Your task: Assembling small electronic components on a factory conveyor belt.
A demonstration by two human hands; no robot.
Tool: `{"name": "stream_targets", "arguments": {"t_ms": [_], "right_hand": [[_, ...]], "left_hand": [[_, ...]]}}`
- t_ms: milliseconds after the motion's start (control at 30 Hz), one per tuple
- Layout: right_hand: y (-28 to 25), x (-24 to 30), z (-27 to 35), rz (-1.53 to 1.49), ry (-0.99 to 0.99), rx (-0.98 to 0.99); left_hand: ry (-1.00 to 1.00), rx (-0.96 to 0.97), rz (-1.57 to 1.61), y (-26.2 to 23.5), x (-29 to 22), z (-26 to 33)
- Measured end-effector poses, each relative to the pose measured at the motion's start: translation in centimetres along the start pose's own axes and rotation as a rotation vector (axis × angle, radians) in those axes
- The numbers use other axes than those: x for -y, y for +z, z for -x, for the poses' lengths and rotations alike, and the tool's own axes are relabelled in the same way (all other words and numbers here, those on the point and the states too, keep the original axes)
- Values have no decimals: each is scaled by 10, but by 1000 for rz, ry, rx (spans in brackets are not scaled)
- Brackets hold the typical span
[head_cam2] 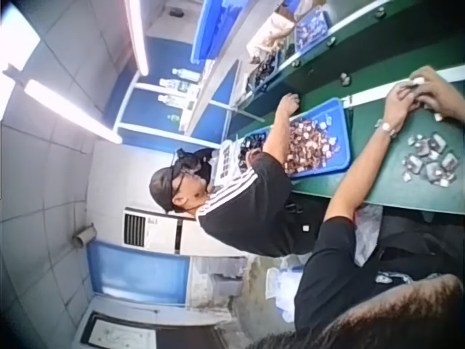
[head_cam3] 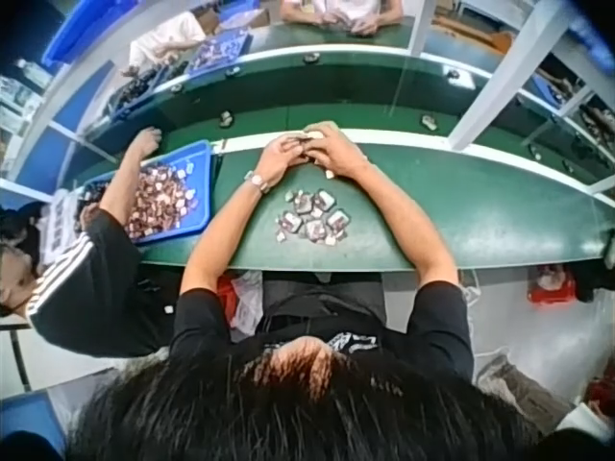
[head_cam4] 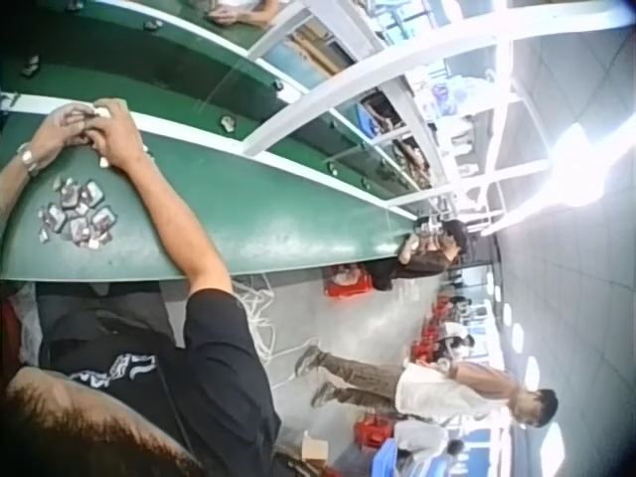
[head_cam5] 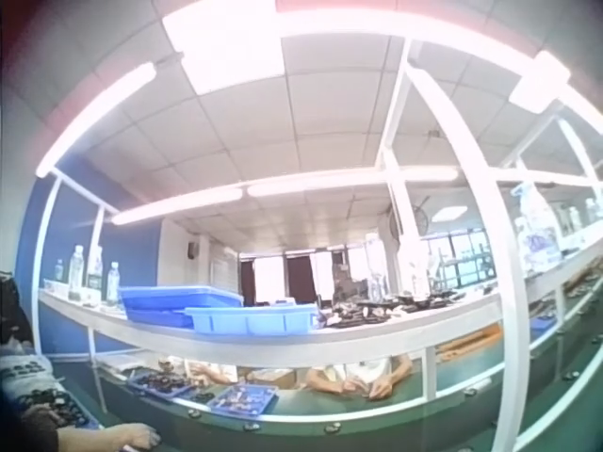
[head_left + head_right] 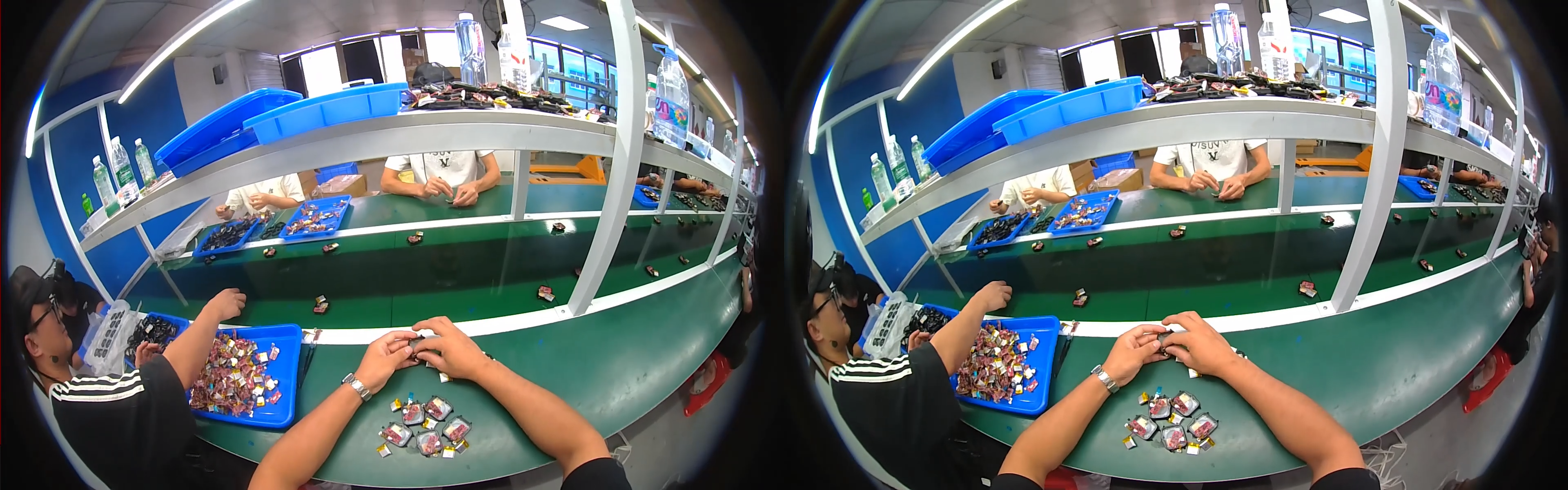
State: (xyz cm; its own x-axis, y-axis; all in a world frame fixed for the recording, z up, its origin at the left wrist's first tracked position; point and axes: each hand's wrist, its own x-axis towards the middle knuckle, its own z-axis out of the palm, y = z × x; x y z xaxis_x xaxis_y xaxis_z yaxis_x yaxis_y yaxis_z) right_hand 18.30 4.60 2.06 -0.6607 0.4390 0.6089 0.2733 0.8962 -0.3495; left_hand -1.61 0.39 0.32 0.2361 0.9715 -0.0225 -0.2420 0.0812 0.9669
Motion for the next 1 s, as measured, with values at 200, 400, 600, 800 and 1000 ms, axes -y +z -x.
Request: {"name": "stream_targets", "arguments": {"t_ms": [200, 400, 600, 800, 1000], "right_hand": [[7, 2, 3, -123, 201, -33], [9, 3, 6, -240, 179, 14], [13, 10, 6, -183, 244, -147], [22, 16, 8, -121, 266, -225], [25, 18, 7, -143, 292, -259]], "left_hand": [[15, 120, 15, -6, -1, -2], [-28, 91, -18, -7, -2, 3], [-12, 100, 50, -4, -5, 0], [-28, 61, 58, -6, -1, 0], [-14, 55, 64, -6, 0, 0]]}}
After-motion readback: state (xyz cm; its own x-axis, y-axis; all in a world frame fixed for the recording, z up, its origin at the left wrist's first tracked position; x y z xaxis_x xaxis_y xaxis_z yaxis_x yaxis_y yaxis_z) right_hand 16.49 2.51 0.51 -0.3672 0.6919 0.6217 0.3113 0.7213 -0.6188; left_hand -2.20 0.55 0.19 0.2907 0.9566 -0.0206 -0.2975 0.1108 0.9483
